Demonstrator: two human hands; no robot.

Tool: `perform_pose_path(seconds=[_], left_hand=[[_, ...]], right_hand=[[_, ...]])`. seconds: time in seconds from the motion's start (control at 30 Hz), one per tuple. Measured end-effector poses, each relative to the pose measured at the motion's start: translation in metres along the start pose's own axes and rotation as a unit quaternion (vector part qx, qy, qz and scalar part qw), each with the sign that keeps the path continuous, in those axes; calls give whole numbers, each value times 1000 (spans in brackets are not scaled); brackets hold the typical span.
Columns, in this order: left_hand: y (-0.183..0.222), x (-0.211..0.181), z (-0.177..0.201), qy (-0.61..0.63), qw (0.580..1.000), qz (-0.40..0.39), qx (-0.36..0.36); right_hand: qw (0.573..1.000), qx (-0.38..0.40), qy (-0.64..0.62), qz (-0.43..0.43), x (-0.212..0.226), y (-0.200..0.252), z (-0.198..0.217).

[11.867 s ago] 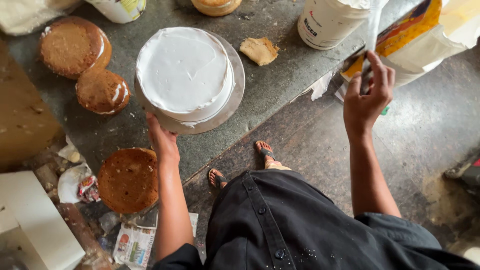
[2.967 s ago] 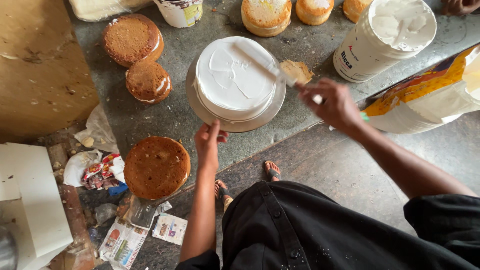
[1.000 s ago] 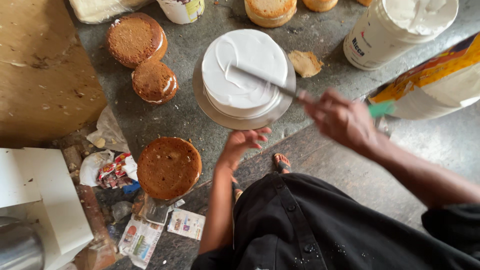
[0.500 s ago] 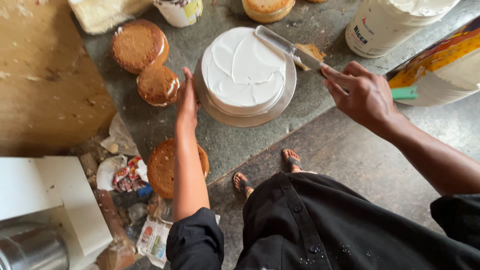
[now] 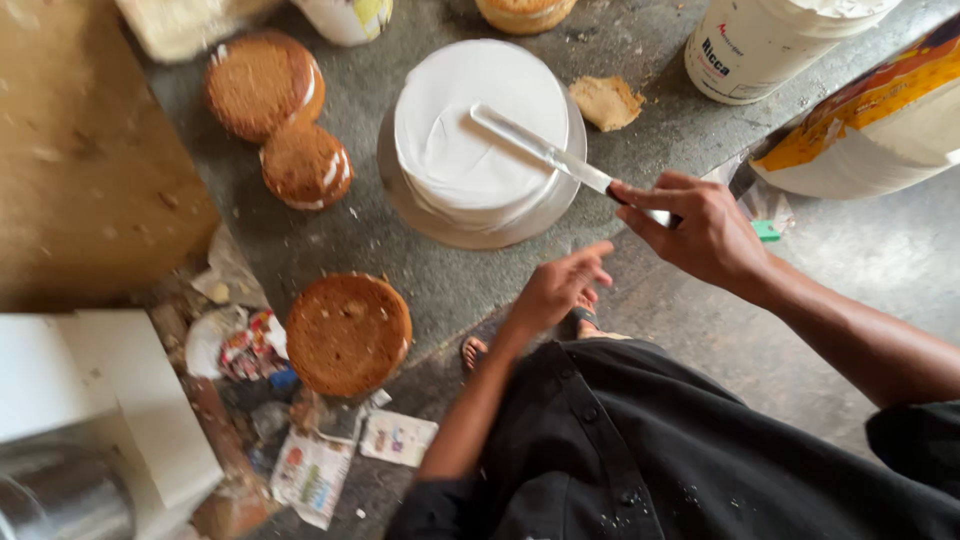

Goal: The person spreads white frosting over the top and sides of a round cake layer using a spatula, rotating the cake on a turntable while standing at a bakery counter.

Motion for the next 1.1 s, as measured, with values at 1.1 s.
perform_pose_path(seconds=[1.1], left_hand=[[25, 16, 174, 258, 906, -19, -335]], right_hand=[[997, 47, -35, 58, 12, 10, -19]])
Point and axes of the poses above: each hand's wrist, its own y-axis away from the middle knuckle, its own z-axis out of the back of the hand, x = y × z, the point moved 5 cm from there along -y, towards the middle knuckle, and after that the axes turned 11 degrees about z, right-handed, at the moved point
